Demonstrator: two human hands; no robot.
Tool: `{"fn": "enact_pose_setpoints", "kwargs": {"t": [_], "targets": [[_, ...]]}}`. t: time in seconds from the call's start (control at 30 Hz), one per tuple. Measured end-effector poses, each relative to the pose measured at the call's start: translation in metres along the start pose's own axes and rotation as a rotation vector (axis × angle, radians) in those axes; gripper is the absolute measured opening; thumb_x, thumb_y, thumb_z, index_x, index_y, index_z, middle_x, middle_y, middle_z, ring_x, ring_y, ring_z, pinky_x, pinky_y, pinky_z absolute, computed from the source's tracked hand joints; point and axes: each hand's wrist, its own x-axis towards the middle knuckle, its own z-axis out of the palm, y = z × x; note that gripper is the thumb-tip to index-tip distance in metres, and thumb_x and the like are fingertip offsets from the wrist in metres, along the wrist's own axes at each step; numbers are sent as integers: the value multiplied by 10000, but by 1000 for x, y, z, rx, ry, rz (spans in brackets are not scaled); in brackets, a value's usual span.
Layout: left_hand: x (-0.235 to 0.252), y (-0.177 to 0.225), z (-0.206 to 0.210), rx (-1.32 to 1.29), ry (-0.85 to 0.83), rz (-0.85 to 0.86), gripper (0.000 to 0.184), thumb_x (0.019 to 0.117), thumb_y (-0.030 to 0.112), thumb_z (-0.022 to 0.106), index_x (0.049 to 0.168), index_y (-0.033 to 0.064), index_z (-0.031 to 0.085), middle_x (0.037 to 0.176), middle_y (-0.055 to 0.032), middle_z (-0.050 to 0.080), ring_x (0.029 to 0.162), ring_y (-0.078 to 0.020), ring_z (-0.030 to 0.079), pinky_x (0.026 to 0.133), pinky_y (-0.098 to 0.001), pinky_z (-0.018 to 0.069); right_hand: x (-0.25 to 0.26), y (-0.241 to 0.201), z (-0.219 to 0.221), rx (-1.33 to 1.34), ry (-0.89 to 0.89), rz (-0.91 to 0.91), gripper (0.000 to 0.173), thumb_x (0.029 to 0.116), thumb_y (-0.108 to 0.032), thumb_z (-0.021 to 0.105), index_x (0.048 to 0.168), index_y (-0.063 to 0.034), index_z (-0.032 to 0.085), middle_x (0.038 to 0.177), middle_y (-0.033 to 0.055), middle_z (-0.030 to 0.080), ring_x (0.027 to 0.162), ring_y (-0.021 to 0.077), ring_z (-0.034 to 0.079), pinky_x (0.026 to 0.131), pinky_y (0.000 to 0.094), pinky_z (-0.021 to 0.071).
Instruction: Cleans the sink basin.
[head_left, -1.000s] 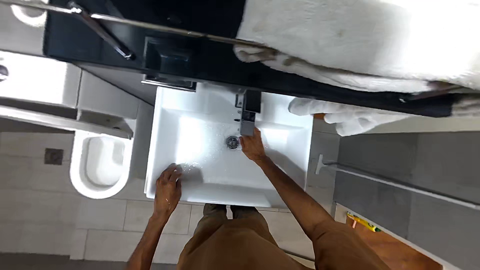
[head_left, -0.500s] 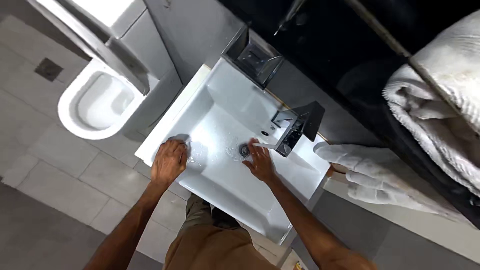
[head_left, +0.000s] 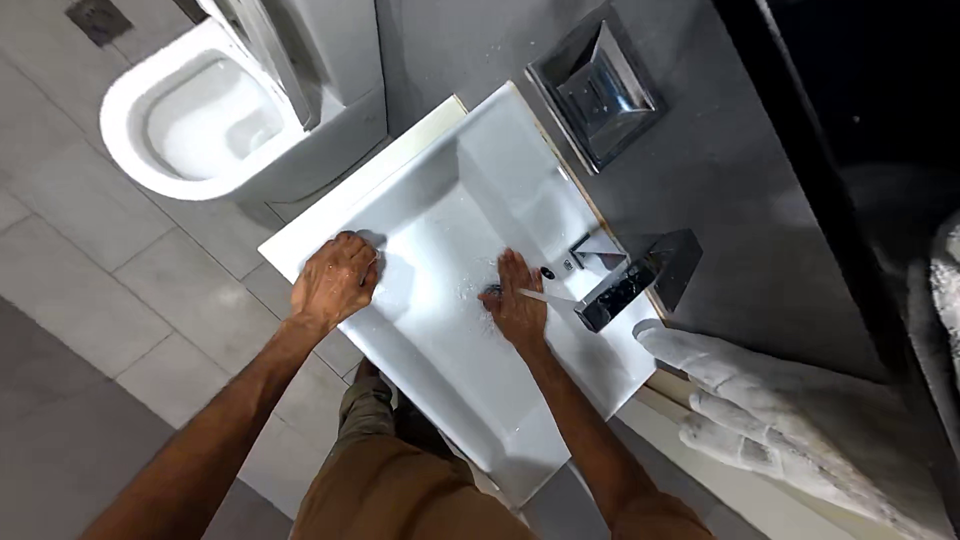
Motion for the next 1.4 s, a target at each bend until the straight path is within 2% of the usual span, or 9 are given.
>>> {"fn": "enact_pose_setpoints", "kwargs": {"t": [0.13,0.37,0.57,0.63,0.73,0.93,1.07,1.2,1.4], "targets": [[-3,-1,3,-25,38,13,359,971,278,501,1024,-12,706,1116,-207,684,1105,-399,648,914,-550,520,18,-17,12,-40,40,-19,975,972,-762,361,1639,-60,248,1701,159,246,1591,293,188,1271,616,102],[4,-9,2,-27,62,56,352,986,274,475,936,8,699,998,-180,703,1006,-375,677,815,-523,533,165,-71,-7,-45,258,-199,947,988,-751,323,1598,-27,352,1666,120,351,1562,269,285,1285,519,149],[4,-6,2,-4,38,85,370,980,286,465,887,2,683,958,-183,701,990,-381,680,841,-535,522,55,-1,-32,-110,0,-205,865,1030,-684,320,1656,-98,217,1737,34,176,1607,194,115,1309,529,86],[2,-4,2,-14,31,69,390,979,319,468,888,20,701,959,-164,698,978,-364,672,833,-523,518,26,15,-25,-132,-31,-166,880,1000,-717,356,1651,-135,254,1724,19,225,1598,192,155,1292,525,104],[1,-5,1,-27,42,64,389,963,332,484,842,29,697,911,-147,694,934,-347,679,804,-508,526,52,-13,-14,-105,21,-128,907,995,-725,361,1623,-73,310,1701,92,278,1592,262,191,1280,592,98],[1,-8,-1,-34,38,77,364,959,292,485,777,38,672,840,-134,671,852,-339,680,679,-518,519,151,-56,-4,-93,153,-235,936,983,-751,358,1604,-50,352,1685,89,320,1578,231,243,1299,502,135],[4,-7,0,-27,-76,22,362,956,321,496,846,41,696,897,-141,693,880,-359,695,654,-552,513,44,12,-35,-69,-90,-277,898,1005,-677,424,1644,-71,249,1731,47,197,1603,183,136,1321,458,113],[2,4,-6,4,-114,-35,374,961,385,526,907,62,708,906,-138,687,828,-359,692,653,-563,513,-36,54,-33,-163,-130,-174,937,959,-793,343,1586,-98,404,1674,39,353,1561,193,290,1271,483,262],[7,-2,-4,7,-145,-73,425,951,424,484,932,62,705,900,-138,692,761,-360,687,606,-571,495,77,-21,-8,-42,47,-204,992,964,-771,371,1613,-23,311,1696,124,281,1587,257,214,1296,531,115]]}}
